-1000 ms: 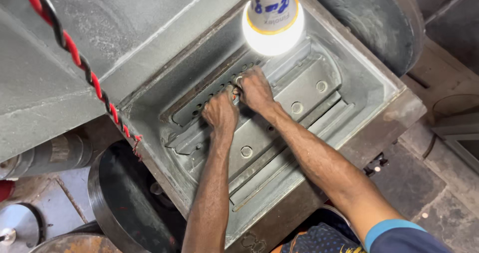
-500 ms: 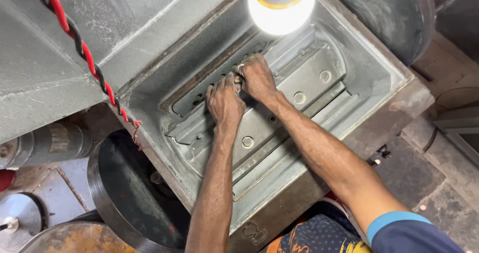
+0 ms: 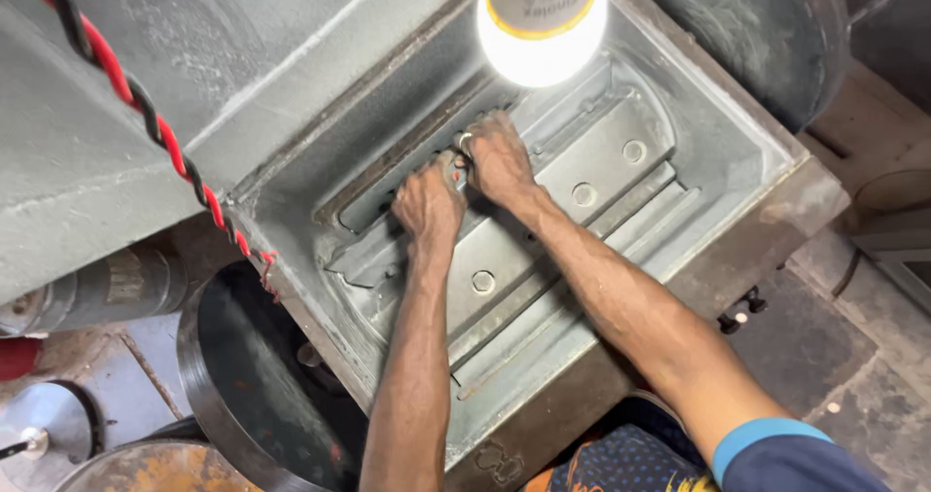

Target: The person adjusts a metal plate inside a large industrial machine by hand, then uses a wrench to tighten bolts on the machine's frame. The person continues to adjust the internal plate and components.

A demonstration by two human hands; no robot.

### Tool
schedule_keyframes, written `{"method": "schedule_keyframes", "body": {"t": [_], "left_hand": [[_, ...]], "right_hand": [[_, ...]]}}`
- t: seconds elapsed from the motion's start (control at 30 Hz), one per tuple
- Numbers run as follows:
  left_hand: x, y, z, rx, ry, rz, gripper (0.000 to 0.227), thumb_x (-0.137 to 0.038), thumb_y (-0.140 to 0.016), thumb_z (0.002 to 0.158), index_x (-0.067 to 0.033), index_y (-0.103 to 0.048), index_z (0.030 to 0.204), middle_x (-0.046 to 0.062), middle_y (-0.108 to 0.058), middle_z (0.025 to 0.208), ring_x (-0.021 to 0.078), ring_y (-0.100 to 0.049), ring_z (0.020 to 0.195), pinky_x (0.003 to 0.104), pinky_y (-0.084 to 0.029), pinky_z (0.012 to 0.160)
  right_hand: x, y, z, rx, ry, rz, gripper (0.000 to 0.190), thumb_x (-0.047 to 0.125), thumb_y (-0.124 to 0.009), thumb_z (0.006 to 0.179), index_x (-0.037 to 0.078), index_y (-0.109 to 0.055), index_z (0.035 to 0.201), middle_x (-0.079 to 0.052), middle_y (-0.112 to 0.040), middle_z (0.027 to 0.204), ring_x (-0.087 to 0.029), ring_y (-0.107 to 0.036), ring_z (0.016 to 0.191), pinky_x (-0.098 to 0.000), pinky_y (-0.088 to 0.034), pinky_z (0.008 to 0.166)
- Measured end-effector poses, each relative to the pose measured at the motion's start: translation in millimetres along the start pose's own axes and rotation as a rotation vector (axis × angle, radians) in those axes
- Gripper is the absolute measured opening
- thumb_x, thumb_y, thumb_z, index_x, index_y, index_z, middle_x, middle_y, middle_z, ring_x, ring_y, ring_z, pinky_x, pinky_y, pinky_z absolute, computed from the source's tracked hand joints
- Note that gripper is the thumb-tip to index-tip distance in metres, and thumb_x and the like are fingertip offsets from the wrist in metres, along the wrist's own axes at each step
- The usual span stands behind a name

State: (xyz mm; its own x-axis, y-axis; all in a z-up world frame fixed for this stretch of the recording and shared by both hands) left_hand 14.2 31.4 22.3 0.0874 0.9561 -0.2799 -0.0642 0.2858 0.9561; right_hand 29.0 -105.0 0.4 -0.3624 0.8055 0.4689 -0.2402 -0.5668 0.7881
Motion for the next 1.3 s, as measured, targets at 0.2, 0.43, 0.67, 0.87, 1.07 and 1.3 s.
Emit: {"method": "schedule_keyframes", "body": {"t": [0.2,0.43,0.67,0.87,1.07,1.3], "left_hand": [[0.0,1.2,0.7,0.050,0.074,-0.026,0.036,-0.015,-0.082,0.077,-0.0236,-0.078,0.112,0.019,-0.076,0.094,0.0405,-0.073,0.091,0.056,-0.056,0.077],[8.1,-10.1,3.3,0.051,0.064,-0.031,0.040,-0.016,-0.080,0.074,-0.0223,-0.077,0.113,0.018,-0.076,0.093,0.0375,-0.074,0.090,0.055,-0.056,0.076],[7.9,-8.5,-8.2,-0.021,-0.022,0.000,0.021,-0.026,-0.068,0.092,-0.0159,-0.076,0.109,0.017,-0.076,0.092,0.0413,-0.073,0.083,0.056,-0.057,0.069],[-4.4,10.2,-27.7,-0.090,-0.118,-0.115,0.026,-0.019,-0.062,0.097,-0.0054,-0.073,0.117,0.019,-0.076,0.103,0.0380,-0.074,0.087,0.050,-0.059,0.075],[-20.8,30.7,-50.4,-0.070,-0.205,-0.071,0.042,-0.021,-0.067,0.086,0.0005,-0.070,0.122,0.025,-0.072,0.116,0.0377,-0.074,0.096,0.047,-0.057,0.086],[-40.2,51.5,-87.2,-0.011,-0.217,-0.119,0.047,-0.024,-0.065,0.087,0.0032,-0.067,0.125,0.027,-0.072,0.116,0.0401,-0.074,0.098,0.048,-0.058,0.087]], "right_hand": [[-1.0,-1.4,-2.2,0.036,-0.054,0.009,0.029,-0.003,-0.072,0.063,0.009,-0.075,0.089,-0.013,-0.072,0.090,-0.034,-0.065,0.104,-0.0539,-0.030,0.119],[3.3,4.5,0.9,0.060,-0.052,-0.015,0.017,0.002,-0.077,0.067,0.006,-0.074,0.084,-0.014,-0.072,0.090,-0.035,-0.065,0.102,-0.0552,-0.031,0.118],[6.4,11.1,-0.4,0.092,-0.037,-0.034,0.012,0.002,-0.075,0.070,0.005,-0.073,0.081,-0.019,-0.071,0.090,-0.040,-0.063,0.097,-0.0519,-0.046,0.099],[17.6,33.1,-6.1,0.109,-0.039,0.059,0.015,0.007,-0.077,0.069,0.003,-0.073,0.082,-0.020,-0.071,0.090,-0.042,-0.062,0.094,-0.0497,-0.048,0.088],[31.7,60.3,-19.4,0.164,-0.031,0.012,0.023,0.007,-0.076,0.066,0.000,-0.073,0.088,-0.022,-0.071,0.096,-0.040,-0.064,0.101,-0.0486,-0.048,0.097],[41.9,96.3,-50.4,0.218,0.013,-0.024,0.037,0.003,-0.078,0.059,-0.004,-0.072,0.095,-0.024,-0.071,0.101,-0.040,-0.064,0.105,-0.0493,-0.046,0.103]]}}
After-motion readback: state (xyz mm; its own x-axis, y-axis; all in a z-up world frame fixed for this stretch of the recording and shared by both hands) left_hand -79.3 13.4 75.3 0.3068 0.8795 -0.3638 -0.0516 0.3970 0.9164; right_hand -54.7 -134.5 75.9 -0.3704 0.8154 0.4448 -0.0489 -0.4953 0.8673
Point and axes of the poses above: each hand's wrist, its own z-axis towards the middle knuckle, its own y-axis out of the back of the hand, x = y × z, the point moved 1 cm from there along z, towards the middle knuckle
